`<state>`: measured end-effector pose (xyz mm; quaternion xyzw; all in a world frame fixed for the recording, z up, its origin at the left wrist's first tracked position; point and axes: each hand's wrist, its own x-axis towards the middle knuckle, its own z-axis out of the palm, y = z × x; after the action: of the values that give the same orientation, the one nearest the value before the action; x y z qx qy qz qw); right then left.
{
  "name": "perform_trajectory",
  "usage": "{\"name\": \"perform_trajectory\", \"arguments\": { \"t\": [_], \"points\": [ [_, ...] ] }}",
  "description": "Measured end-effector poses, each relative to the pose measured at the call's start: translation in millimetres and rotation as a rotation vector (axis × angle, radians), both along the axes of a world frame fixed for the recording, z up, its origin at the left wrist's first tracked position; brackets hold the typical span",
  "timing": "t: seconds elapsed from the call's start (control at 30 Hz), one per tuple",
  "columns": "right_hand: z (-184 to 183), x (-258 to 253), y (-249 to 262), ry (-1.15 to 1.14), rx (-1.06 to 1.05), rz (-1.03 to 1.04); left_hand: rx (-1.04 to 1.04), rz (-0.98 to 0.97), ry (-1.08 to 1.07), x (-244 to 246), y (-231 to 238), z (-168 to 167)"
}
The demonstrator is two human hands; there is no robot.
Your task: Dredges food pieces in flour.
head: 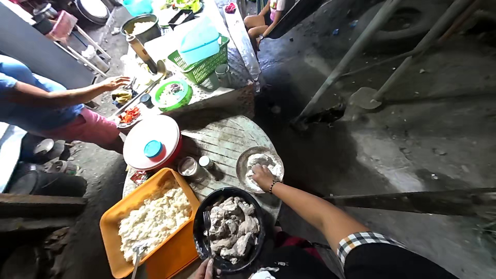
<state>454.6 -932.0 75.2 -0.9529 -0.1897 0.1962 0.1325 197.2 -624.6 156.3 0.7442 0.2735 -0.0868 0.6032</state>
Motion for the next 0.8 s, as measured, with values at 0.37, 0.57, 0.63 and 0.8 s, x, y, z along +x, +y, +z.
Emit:
{"name": "perform_trajectory", "arguments": {
  "t": [0.37,0.57,0.63,0.8],
  "points": [
    [14,15,0,0.189,0.253,-0.371,0.002,0.044,-0.007,-7,0,-8],
    [18,32,-28,0.274,0.569,-0.602,0.014,0.071,-0.008,-5,-2,-10],
    [17,38,-35,0.286,0.587,-0.685,0.000,0.072,0.001,-4,-1,-12],
    [1,46,-44,0.325,0.546,-0.809,-0.002,0.081,0.024,2,-4,-7]
  ]
}}
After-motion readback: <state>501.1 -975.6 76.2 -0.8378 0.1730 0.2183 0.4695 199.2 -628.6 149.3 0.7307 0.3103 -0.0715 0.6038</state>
